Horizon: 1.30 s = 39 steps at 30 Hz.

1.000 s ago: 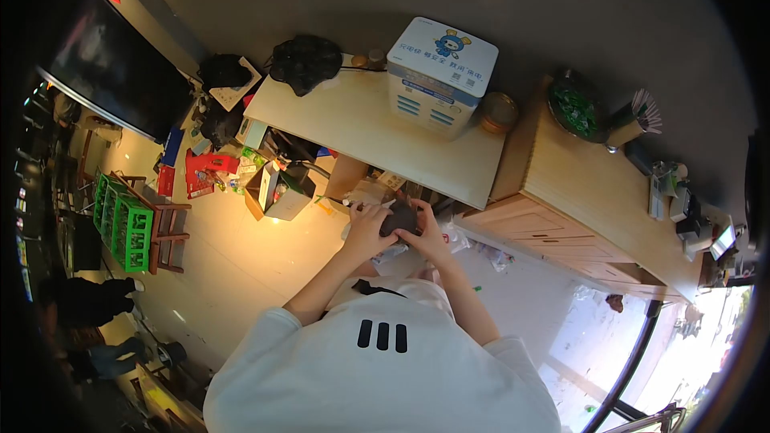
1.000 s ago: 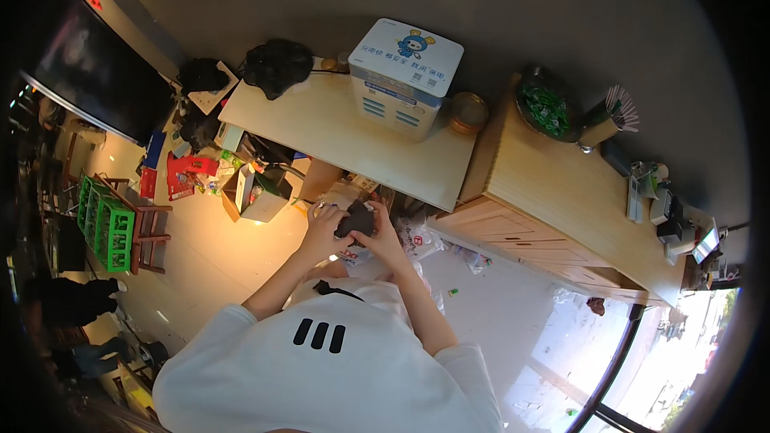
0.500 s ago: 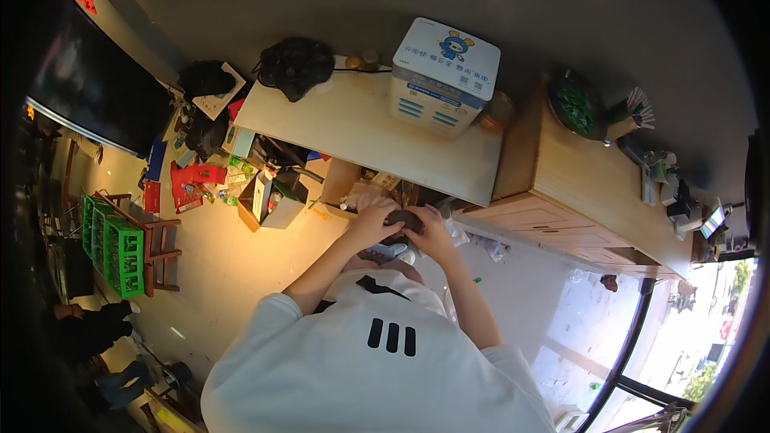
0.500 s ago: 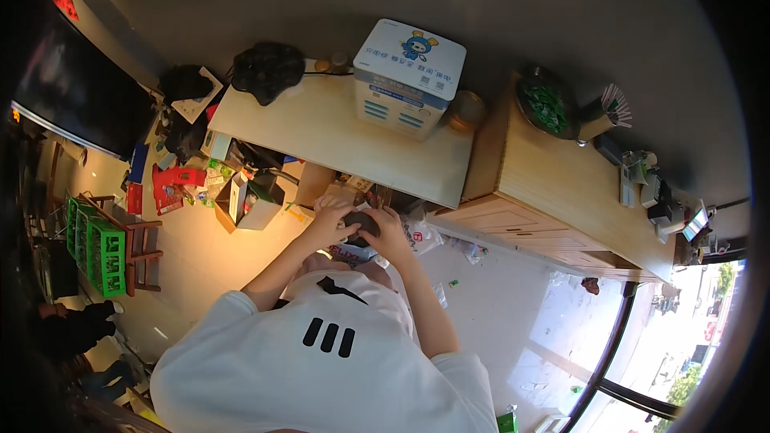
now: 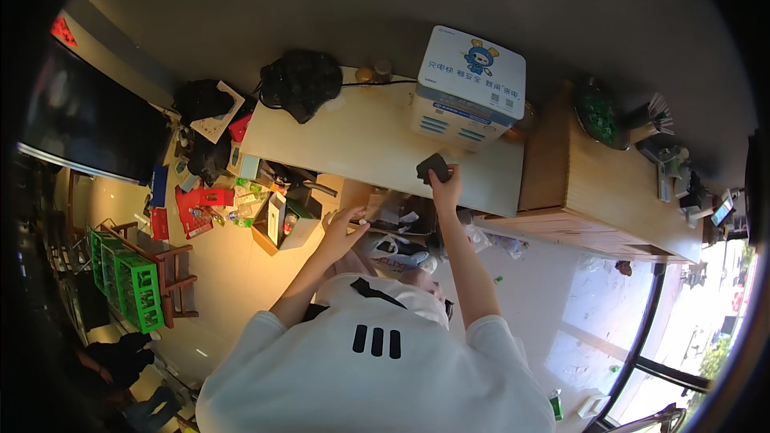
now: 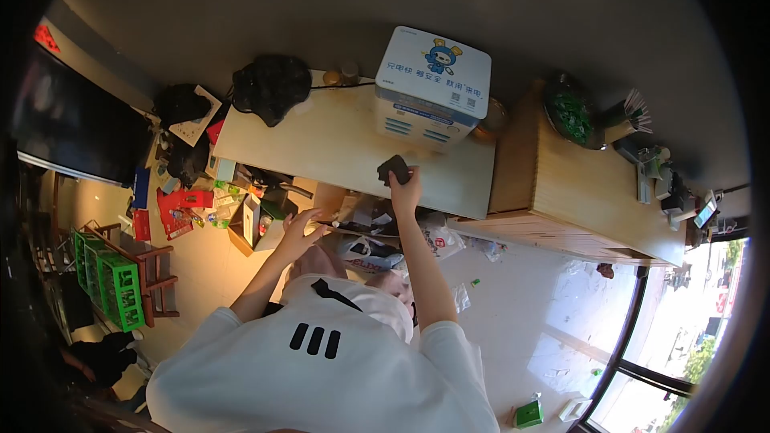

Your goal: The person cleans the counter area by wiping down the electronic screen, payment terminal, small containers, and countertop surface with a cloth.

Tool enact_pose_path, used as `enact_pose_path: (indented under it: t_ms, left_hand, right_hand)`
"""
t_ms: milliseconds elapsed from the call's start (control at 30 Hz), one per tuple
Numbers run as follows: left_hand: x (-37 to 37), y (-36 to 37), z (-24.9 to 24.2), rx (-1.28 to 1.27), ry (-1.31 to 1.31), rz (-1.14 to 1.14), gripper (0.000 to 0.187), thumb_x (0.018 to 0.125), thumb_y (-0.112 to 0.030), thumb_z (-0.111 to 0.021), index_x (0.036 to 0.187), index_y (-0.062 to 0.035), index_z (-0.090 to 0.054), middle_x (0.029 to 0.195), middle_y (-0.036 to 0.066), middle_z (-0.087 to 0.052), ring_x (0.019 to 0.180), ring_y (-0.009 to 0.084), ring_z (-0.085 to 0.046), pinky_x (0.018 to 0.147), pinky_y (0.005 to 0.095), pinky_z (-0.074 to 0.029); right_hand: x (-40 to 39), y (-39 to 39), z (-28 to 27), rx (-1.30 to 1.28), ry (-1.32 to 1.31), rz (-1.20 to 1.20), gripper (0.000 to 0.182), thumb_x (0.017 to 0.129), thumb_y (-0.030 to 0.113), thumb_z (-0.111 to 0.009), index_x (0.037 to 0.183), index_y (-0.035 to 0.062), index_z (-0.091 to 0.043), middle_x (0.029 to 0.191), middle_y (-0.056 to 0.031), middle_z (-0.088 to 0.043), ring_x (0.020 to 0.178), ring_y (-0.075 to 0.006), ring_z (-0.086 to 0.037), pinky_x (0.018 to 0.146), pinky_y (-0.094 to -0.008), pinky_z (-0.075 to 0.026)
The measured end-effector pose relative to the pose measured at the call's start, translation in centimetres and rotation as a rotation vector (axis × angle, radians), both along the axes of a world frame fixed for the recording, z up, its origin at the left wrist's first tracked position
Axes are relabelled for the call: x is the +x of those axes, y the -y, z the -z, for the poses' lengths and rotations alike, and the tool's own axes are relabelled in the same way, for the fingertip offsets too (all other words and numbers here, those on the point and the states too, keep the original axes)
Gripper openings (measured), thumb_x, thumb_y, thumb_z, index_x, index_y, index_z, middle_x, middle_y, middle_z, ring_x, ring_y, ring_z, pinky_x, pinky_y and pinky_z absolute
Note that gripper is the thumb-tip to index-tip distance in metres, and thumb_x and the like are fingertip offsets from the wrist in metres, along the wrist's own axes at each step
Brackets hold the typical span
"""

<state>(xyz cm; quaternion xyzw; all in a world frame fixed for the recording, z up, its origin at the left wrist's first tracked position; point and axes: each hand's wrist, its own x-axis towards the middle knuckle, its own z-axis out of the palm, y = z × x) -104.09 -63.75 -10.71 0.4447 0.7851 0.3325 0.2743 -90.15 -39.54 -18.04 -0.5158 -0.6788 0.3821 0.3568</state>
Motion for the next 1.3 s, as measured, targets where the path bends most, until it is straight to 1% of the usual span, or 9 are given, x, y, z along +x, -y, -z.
enact_pose_path:
  t_ms: [200, 300, 433, 500, 633, 700, 900, 967, 1300]
  left_hand:
    - [-10.6, 4.5, 1.8, 0.02, 0.035, -0.148, 0.042, 0.085, -0.029, -0.067, 0.119, -0.0071, -0.057, 0.108, 0.006, -0.065, 0.106, 0.0208, -0.059, 0.1, 0.0388, -0.029]
    - [-14.1, 5.1, 2.2, -0.002, 0.024, -0.213, 0.038, 0.085, -0.023, -0.067, 0.117, -0.0052, -0.057, 0.104, 0.008, -0.067, 0.102, 0.0213, -0.061, 0.094, 0.0342, -0.037]
    - [-16.3, 5.1, 3.9, 0.083, 0.15, -0.268, 0.037, 0.085, -0.02, -0.067, 0.117, -0.0029, -0.057, 0.103, 0.011, -0.067, 0.1, 0.0206, -0.062, 0.087, 0.0316, -0.044]
    - [-16.3, 3.8, 3.6, 0.065, 0.117, -0.258, 0.037, 0.085, -0.019, -0.066, 0.117, -0.0032, -0.057, 0.103, 0.012, -0.067, 0.099, 0.0221, -0.062, 0.086, 0.0309, -0.045]
    - [-15.5, 2.3, 4.0, 0.024, 0.126, -0.176, 0.038, 0.088, -0.027, -0.063, 0.12, -0.008, -0.055, 0.107, 0.007, -0.065, 0.106, 0.0196, -0.059, 0.1, 0.04, -0.028]
    - [-15.1, 2.5, 4.0, 0.005, 0.152, -0.157, 0.038, 0.089, -0.029, -0.062, 0.122, -0.01, -0.054, 0.109, 0.005, -0.064, 0.107, 0.0178, -0.057, 0.103, 0.0431, -0.018]
    - [-14.9, 3.7, 4.6, 0.023, 0.186, -0.178, 0.035, 0.088, -0.018, -0.063, 0.117, 0.0005, -0.056, 0.105, 0.011, -0.066, 0.102, 0.0206, -0.062, 0.09, 0.0325, -0.045]
    - [-15.1, 3.6, 4.7, 0.019, 0.221, -0.197, 0.033, 0.088, -0.019, -0.063, 0.115, -0.0007, -0.058, 0.104, 0.012, -0.067, 0.101, 0.0214, -0.062, 0.089, 0.0328, -0.046]
    - [-19.6, 3.6, 5.8, 0.016, 0.152, 0.021, 0.031, 0.089, -0.03, -0.061, 0.11, -0.0076, -0.062, 0.105, 0.008, -0.067, 0.098, 0.0217, -0.063, 0.091, 0.0357, -0.038]
  right_hand:
    - [-12.0, -5.5, -1.7, -0.579, 0.074, 0.39, 0.045, 0.074, 0.02, -0.078, 0.104, -0.004, -0.055, 0.094, -0.0176, -0.062, 0.086, -0.0288, -0.061, 0.074, -0.0391, -0.048]
    - [-13.9, -7.8, 1.1, -0.486, -0.216, 0.437, 0.045, 0.074, 0.019, -0.079, 0.105, -0.0053, -0.055, 0.098, -0.0167, -0.062, 0.088, -0.027, -0.061, 0.075, -0.0386, -0.048]
    - [-12.9, -5.1, -2.9, -0.189, -0.459, 0.098, 0.034, 0.08, 0.016, -0.074, 0.102, -0.0022, -0.056, 0.095, -0.0123, -0.063, 0.086, -0.0214, -0.06, 0.075, -0.0346, -0.046]
    - [-12.4, -3.1, -3.8, -0.377, -0.437, 0.034, 0.031, 0.081, 0.015, -0.073, 0.099, -0.0003, -0.053, 0.089, -0.0094, -0.062, 0.083, -0.0192, -0.059, 0.074, -0.0338, -0.045]
    - [-12.5, -5.3, -0.9, -0.602, -0.268, 0.294, 0.031, 0.081, 0.014, -0.073, 0.099, -0.002, -0.053, 0.091, -0.0113, -0.063, 0.084, -0.0194, -0.058, 0.072, -0.0338, -0.046]
    - [-12.8, -6.7, -1.5, -0.334, -0.382, 0.305, 0.029, 0.081, 0.013, -0.072, 0.098, -0.0028, -0.053, 0.089, -0.011, -0.062, 0.082, -0.0185, -0.058, 0.071, -0.0325, -0.046]
    - [-12.3, -3.2, -2.0, -0.301, -0.543, 0.16, 0.025, 0.081, 0.013, -0.072, 0.096, 0.0031, -0.054, 0.087, -0.0068, -0.063, 0.076, -0.0124, -0.058, 0.065, -0.0267, -0.043]
    - [-11.4, -0.4, -0.4, -0.742, -0.626, 0.092, 0.027, 0.08, 0.012, -0.073, 0.098, 0.0052, -0.054, 0.087, -0.0057, -0.063, 0.076, -0.0109, -0.058, 0.065, -0.026, -0.043]
    - [-10.6, 6.5, 6.7, -0.329, 0.146, -0.107, 0.038, 0.066, 0.015, -0.069, 0.1, 0.0079, -0.056, 0.089, -0.0131, -0.062, 0.09, -0.0302, -0.059, 0.082, -0.042, -0.043]
